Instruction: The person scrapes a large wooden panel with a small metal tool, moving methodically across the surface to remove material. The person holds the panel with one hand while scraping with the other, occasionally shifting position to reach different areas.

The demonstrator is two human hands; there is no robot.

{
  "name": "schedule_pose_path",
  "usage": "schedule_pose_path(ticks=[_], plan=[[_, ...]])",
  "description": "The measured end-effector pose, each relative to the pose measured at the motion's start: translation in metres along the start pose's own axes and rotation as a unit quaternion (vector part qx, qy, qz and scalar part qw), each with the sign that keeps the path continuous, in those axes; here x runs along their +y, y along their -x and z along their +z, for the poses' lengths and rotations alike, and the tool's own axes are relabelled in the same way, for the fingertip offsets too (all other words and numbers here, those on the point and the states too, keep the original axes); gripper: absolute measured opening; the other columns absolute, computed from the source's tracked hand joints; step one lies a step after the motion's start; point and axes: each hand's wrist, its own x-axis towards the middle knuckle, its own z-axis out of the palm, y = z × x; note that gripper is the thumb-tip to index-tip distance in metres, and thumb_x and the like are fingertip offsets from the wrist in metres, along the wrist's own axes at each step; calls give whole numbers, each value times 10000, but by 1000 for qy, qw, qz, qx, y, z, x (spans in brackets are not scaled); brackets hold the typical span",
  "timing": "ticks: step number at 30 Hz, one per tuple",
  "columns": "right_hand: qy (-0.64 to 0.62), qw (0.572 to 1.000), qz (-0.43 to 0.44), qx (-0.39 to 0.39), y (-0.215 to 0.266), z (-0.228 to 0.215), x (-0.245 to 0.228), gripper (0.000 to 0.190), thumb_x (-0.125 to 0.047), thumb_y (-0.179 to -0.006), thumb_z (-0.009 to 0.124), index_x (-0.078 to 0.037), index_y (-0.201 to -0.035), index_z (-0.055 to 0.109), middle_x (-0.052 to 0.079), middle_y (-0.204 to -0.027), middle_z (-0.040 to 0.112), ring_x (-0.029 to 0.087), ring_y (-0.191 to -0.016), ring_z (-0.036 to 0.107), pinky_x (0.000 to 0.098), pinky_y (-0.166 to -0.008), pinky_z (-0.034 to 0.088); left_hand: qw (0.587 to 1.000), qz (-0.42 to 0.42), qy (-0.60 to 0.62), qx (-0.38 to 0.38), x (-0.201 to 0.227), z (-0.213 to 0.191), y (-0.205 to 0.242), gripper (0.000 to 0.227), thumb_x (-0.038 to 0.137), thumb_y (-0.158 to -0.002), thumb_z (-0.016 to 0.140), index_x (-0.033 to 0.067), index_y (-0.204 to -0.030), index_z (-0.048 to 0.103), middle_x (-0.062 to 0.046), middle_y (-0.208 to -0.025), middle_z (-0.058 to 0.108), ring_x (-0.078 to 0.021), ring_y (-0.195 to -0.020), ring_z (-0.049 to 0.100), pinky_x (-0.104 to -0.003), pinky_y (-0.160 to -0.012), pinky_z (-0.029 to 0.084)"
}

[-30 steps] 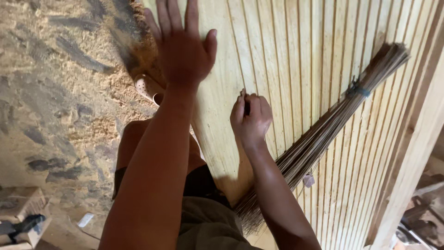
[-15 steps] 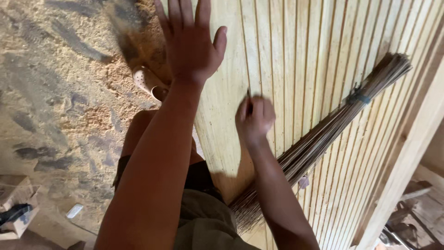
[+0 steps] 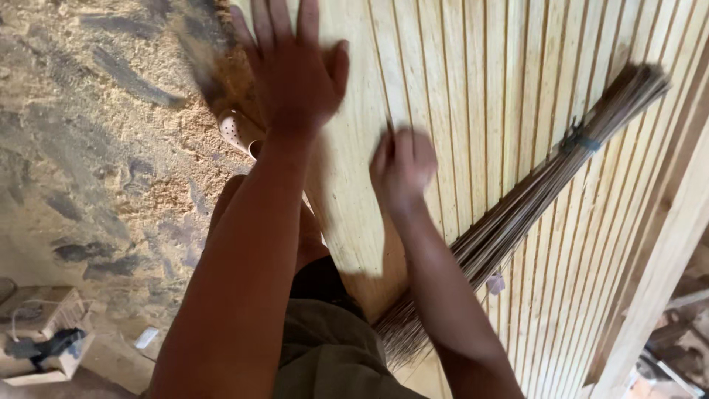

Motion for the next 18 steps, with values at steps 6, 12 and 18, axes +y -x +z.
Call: schedule_pose_path(ticks=[6, 12, 18], plan=[[6, 1000, 25, -4, -3, 4, 1, 112, -4, -911, 731, -1, -925, 620, 179, -845, 614, 335, -704, 600, 437, -609, 485, 1000, 8, 0, 2, -2, 2, -4, 719, 492, -1110, 594, 86, -1634, 315, -282, -1652, 271, -445, -1567, 180, -660, -1280, 55], [-30, 999, -9, 6, 18, -16, -6, 137, 56, -918, 701, -2, -906, 578, 179, -825, 632, 297, -661, 601, 405, -555, 480, 998, 22, -10, 55, -6, 8, -4, 722, 495, -1123, 590, 93, -1653, 307, -290, -1668, 242, -444, -1568, 167, -670, -1270, 45], [-44, 999, 10, 12, -15, 17, 3, 156, 56, -939, 716, -14, -920, 578, 173, -869, 634, 338, -749, 621, 444, -651, 510, 996, -31, -16, -81, 1, -2, -2, 752, 513, -1080, 560, 80, -1625, 276, -289, -1651, 237, -454, -1564, 159, -657, -1264, 27]])
